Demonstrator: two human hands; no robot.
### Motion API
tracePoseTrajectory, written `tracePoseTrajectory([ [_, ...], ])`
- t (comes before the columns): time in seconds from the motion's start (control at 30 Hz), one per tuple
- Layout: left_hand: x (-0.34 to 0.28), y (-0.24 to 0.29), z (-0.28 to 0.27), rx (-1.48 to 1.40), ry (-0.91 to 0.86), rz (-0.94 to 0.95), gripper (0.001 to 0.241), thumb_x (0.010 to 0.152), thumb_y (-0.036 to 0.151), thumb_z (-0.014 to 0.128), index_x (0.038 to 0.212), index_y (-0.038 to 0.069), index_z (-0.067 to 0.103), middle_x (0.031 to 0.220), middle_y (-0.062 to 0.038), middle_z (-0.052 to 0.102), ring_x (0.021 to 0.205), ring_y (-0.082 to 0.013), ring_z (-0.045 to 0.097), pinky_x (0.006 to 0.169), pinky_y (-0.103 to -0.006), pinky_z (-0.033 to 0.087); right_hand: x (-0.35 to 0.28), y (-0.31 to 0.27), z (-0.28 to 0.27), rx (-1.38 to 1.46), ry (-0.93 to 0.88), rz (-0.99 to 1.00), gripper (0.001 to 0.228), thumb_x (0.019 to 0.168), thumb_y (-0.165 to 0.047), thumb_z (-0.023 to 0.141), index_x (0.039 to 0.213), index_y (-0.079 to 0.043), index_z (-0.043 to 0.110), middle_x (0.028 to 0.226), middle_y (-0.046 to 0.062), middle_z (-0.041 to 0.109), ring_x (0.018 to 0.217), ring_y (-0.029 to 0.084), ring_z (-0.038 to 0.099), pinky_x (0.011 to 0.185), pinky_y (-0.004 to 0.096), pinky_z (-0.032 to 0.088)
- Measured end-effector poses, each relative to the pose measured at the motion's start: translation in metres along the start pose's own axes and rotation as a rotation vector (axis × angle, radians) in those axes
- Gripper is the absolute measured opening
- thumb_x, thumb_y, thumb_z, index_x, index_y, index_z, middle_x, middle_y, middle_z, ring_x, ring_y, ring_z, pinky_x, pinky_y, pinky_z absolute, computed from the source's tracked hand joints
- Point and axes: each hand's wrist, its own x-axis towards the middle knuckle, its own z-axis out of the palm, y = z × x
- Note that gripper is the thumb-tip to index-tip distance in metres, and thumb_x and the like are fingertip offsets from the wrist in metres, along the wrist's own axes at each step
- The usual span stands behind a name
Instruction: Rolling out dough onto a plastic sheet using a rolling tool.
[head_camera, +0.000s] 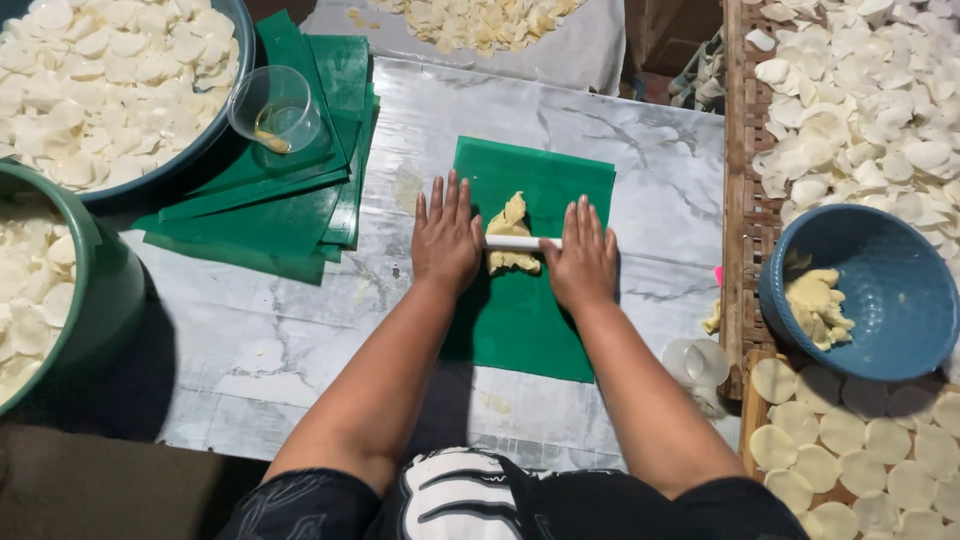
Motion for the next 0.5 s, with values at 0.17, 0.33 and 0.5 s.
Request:
tracePoseTrajectory([
  [0.17,0.003,-0.013,0.018,0.004,0.002,0.038,0.065,0.107,0.039,0.025,0.163,0.006,0.028,0.174,-0.012,0.013,0.160,-0.0328,0.005,0.129,-0.0501,0.005,-0.021,-0.003,0.010,0.011,0.076,0.002,0.078,0.106,-0.057,0.041,0.161,-0.002,0.029,0.168,0.021,0.031,0.151,0.033,0.035,0.121,0.056,0.023],
  [0.33,0.045,-0.019,0.025,-0.017,-0.077,0.002,0.069,0.106,0.042,0.022,0.165,0.007,0.022,0.174,-0.013,0.009,0.161,-0.0329,0.002,0.129,-0.0526,-0.002,0.019,-0.011,-0.001,0.042,-0.049,0.127,0.076,0.107,-0.062,0.034,0.162,-0.009,0.033,0.172,0.018,0.021,0.158,0.036,0.019,0.124,0.063,0.017],
  [0.5,-0.002,-0.024,0.001,-0.026,-0.077,0.122,0.065,0.109,0.044,0.021,0.165,0.011,0.023,0.174,-0.010,0.013,0.161,-0.0305,0.005,0.129,-0.0517,0.002,-0.039,-0.007,0.016,0.004,0.292,-0.081,0.061,0.100,-0.050,0.057,0.150,-0.014,0.052,0.137,0.004,0.055,0.125,0.024,0.054,0.112,0.049,0.032],
])
